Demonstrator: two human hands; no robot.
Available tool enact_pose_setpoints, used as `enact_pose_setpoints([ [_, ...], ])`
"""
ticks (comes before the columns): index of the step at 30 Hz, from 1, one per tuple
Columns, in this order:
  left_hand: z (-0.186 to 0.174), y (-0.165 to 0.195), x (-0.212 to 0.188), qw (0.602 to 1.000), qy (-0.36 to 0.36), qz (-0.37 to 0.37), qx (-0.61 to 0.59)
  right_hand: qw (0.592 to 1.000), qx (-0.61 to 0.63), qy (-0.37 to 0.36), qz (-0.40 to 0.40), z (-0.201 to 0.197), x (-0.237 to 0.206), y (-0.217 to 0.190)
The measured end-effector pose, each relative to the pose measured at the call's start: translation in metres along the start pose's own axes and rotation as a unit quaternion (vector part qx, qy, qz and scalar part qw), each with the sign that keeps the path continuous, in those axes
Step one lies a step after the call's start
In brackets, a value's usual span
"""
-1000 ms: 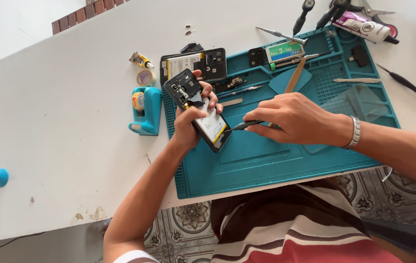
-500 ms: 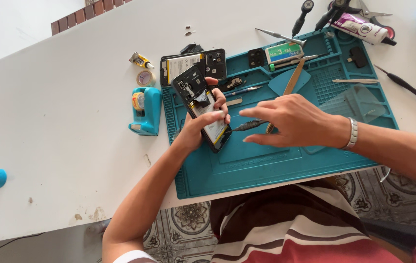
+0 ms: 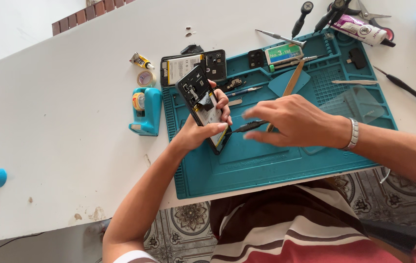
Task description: The person repairs a smartphone at a workbench. They brush the inside of the opened phone with a brush, pry at the phone body with a spudger, unscrew components with a screwdriver, remove and reposition the battery, and reassemble the phone while working over a teal repair mat.
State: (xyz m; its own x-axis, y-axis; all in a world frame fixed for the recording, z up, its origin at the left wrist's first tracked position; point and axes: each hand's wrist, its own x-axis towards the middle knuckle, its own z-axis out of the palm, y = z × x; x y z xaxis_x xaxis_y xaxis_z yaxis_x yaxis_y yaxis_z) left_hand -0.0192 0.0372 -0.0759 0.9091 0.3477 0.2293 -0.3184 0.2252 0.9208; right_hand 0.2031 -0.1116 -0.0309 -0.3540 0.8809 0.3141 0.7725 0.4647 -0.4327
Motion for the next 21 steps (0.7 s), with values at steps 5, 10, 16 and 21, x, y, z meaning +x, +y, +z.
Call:
enact_pose_setpoints([
  [5, -0.0068, -0.0040, -0.0013, 0.998, 0.032, -0.031, -0.039, 1.000, 0.002, -0.023, 0.021, 0.0008, -0.0001, 0.0004],
  [10, -0.0103, -0.0090, 0.0028, 0.995, 0.079, -0.058, -0.026, 0.999, 0.042, 0.021, 0.019, 0.0009, -0.0001, -0.0015],
  [16, -0.0112, -0.0099, 0.0012, 0.994, 0.083, -0.059, -0.031, 0.999, 0.032, 0.019, 0.020, 0.0028, -0.0009, 0.0005],
  [21, -0.0107, -0.0100, 0.0022, 0.993, 0.086, -0.058, -0.050, 1.000, -0.003, 0.014, 0.012, 0.0044, -0.0015, 0.0020],
])
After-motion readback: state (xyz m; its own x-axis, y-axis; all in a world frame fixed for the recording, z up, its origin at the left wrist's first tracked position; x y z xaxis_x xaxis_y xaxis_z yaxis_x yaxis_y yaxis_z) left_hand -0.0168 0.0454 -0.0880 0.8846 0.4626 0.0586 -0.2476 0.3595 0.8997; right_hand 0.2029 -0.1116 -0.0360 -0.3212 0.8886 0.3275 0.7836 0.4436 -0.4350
